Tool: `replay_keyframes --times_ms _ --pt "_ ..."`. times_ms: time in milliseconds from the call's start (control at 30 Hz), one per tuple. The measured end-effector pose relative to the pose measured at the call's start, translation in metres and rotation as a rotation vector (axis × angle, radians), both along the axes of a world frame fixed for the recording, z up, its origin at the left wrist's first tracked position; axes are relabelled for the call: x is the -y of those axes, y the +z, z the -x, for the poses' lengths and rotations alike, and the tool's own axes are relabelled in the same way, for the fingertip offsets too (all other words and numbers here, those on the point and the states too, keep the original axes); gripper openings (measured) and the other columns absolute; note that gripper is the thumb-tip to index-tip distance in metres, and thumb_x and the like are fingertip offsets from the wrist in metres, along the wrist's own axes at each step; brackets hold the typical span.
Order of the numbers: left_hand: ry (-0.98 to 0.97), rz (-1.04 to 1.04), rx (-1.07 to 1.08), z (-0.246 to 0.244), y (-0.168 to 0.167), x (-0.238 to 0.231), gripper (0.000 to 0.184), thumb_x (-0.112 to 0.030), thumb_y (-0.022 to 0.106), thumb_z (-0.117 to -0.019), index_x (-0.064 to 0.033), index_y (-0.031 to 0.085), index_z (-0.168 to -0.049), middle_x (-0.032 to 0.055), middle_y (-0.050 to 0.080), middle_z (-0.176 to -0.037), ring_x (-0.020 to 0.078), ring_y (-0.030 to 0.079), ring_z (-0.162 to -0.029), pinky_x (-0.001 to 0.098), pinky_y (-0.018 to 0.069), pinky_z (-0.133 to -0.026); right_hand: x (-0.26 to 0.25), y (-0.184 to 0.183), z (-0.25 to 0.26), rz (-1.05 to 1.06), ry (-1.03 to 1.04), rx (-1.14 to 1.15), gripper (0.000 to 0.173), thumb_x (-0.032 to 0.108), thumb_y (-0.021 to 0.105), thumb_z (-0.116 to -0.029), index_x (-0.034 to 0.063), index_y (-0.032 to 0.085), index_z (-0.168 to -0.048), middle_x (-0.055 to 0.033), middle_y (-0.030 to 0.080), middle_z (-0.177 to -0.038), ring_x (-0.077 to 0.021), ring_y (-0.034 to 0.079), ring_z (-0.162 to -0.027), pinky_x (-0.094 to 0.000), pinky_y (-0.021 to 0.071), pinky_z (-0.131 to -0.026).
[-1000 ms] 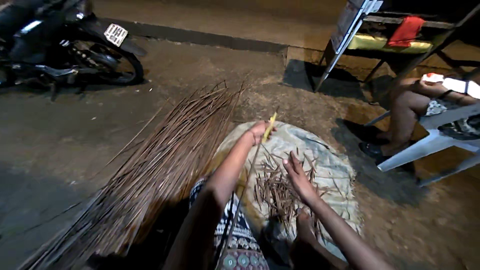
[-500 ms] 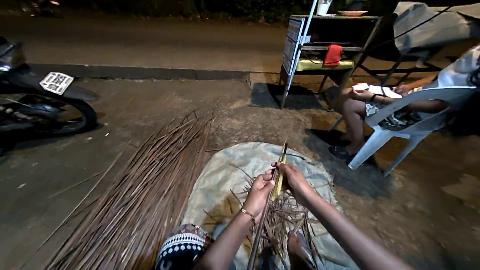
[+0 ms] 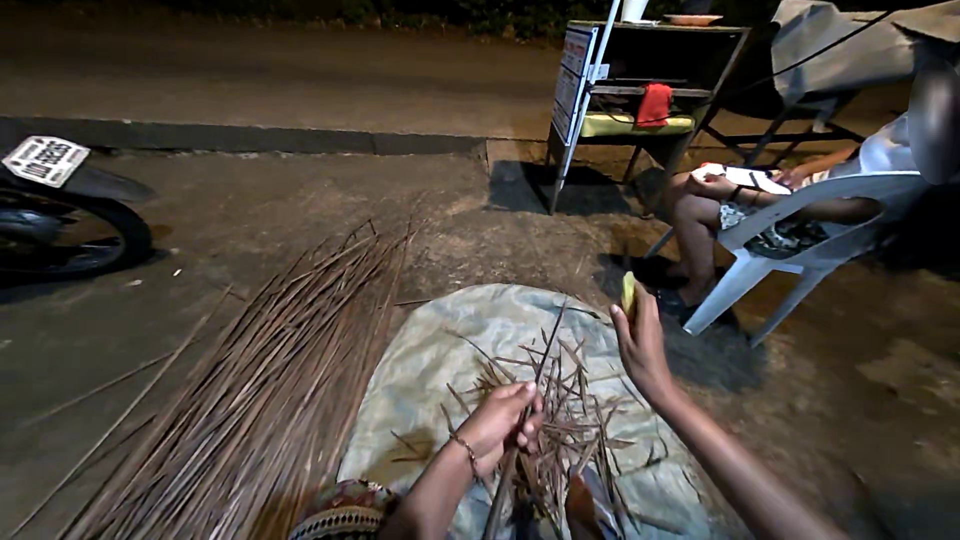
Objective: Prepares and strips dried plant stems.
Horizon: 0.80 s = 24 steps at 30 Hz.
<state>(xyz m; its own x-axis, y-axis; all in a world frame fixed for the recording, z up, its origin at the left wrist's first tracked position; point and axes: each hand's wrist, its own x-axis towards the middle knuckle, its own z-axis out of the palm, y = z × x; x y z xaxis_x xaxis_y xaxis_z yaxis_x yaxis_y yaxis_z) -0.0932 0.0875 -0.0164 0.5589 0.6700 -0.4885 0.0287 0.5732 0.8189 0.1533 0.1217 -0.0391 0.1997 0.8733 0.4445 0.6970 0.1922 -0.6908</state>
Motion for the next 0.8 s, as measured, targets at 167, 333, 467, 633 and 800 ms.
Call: replay_keyframes --times_ms 167,333,467,633,800 --pt "0.145 0.197 0.286 0.000 -0.009 -0.007 0.042 -0.026 0.022 -0.1142 -0.0150 0.048 -0.084 -0.0093 0.039 -0.054 0.0005 0.036 -0.041 0.0142 0.0368 -0.044 0.003 0.026 0.017 0.361 0.018 0.292 0.042 0.005 0.047 -0.1034 -0.0021 0.049 -0.145 -0.0247 0.063 -0.129 -0.0410 0.066 -0.113 -0.0568 0.0522 -0.094" --pt "0.163 0.177 0.343 -0.001 -0.012 -0.003 0.043 -0.026 0.021 -0.1141 -0.0151 0.049 -0.083 -0.0101 0.040 -0.053 -0.0009 0.036 -0.040 0.0130 0.0351 -0.042 0.023 0.024 0.036 0.195 0.345 0.434 0.022 0.002 0.058 -0.0944 -0.0062 0.063 -0.114 -0.0247 0.067 -0.106 -0.0409 0.070 -0.095 -0.0538 0.0577 -0.078" --pt "0.213 0.156 0.320 -0.002 -0.009 0.001 0.044 -0.018 0.018 -0.1125 -0.0152 0.048 -0.081 -0.0110 0.039 -0.052 -0.0017 0.035 -0.041 0.0126 0.0343 -0.042 0.029 -0.002 0.055 -0.073 0.437 0.566 0.013 0.001 0.067 -0.0827 -0.0002 0.065 -0.096 -0.0160 0.067 -0.085 -0.0326 0.070 -0.069 -0.0457 0.0569 -0.055" --pt "0.204 0.116 0.323 0.000 -0.007 0.002 0.045 -0.018 0.019 -0.1125 -0.0155 0.049 -0.080 -0.0110 0.039 -0.052 -0.0017 0.035 -0.040 0.0127 0.0345 -0.043 0.027 -0.006 0.053 -0.160 0.397 0.633 0.035 0.033 0.055 -0.0983 0.0033 0.069 -0.109 -0.0137 0.068 -0.085 -0.0319 0.070 -0.069 -0.0443 0.0558 -0.054" --pt "0.234 0.076 0.298 0.001 0.000 0.000 0.044 -0.017 0.019 -0.1125 -0.0152 0.049 -0.080 -0.0109 0.039 -0.052 -0.0014 0.036 -0.040 0.0130 0.0348 -0.043 0.023 -0.008 0.049 -0.213 0.345 0.650 0.055 0.049 0.037 -0.1055 0.0098 0.072 -0.121 -0.0117 0.067 -0.080 -0.0314 0.067 -0.064 -0.0440 0.0538 -0.052"
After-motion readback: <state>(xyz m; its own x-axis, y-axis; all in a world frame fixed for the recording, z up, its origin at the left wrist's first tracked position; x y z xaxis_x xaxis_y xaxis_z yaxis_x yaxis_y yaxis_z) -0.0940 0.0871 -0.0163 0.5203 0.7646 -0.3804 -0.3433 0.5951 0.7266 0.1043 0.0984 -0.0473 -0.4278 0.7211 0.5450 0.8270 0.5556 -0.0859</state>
